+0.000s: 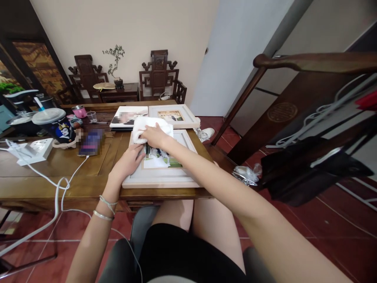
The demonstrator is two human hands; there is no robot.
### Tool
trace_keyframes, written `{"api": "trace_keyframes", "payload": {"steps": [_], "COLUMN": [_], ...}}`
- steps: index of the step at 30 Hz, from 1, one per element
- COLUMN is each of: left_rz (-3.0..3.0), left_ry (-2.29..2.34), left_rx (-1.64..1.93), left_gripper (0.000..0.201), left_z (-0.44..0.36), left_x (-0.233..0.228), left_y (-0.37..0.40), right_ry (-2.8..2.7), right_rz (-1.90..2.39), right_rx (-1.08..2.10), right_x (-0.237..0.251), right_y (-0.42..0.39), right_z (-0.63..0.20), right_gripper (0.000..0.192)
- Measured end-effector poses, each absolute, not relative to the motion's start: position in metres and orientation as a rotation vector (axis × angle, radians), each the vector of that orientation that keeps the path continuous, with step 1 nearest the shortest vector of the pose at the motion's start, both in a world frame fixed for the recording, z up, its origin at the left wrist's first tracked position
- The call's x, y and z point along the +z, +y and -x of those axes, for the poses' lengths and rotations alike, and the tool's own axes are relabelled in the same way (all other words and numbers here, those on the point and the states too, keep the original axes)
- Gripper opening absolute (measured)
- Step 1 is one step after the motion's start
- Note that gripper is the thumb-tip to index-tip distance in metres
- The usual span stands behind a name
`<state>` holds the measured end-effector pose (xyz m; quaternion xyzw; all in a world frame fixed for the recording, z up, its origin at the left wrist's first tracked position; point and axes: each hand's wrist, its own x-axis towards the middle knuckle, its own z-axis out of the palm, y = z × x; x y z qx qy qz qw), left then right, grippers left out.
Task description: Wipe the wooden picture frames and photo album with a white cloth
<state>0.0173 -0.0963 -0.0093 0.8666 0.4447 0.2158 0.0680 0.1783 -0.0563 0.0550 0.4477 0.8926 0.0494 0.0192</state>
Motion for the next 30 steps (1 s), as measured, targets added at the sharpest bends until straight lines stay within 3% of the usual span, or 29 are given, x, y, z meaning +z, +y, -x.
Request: {"api": "trace_keyframes", "payload": {"steps": [13,20,30], "left_rz": [-2.57,-2.566,-2.565], "left_ry": [1.388,1.396,1.38], "left_rx": [0.597,0.602,0.674], "left_gripper": [0.045,0.046,0.045], "left_z": [-0.019,-0.018,-0.016], "left_x": [-0.006,-0.007,-0.015], "left_y": [-0.1,-0.1,-0.098], "right_ry": [2.33,2.4,2.484], "right_rz": [-1.668,-1.554,-1.359], "right_rx": [0.202,0.164,-0.193], "right_x": [0.065,0.069,0.096], "right_y": [-0.072,-0.12,-0.217], "right_z": [-0.285,-0.307,-0.303], "right_gripper": [0.045,0.043,0.047]}}
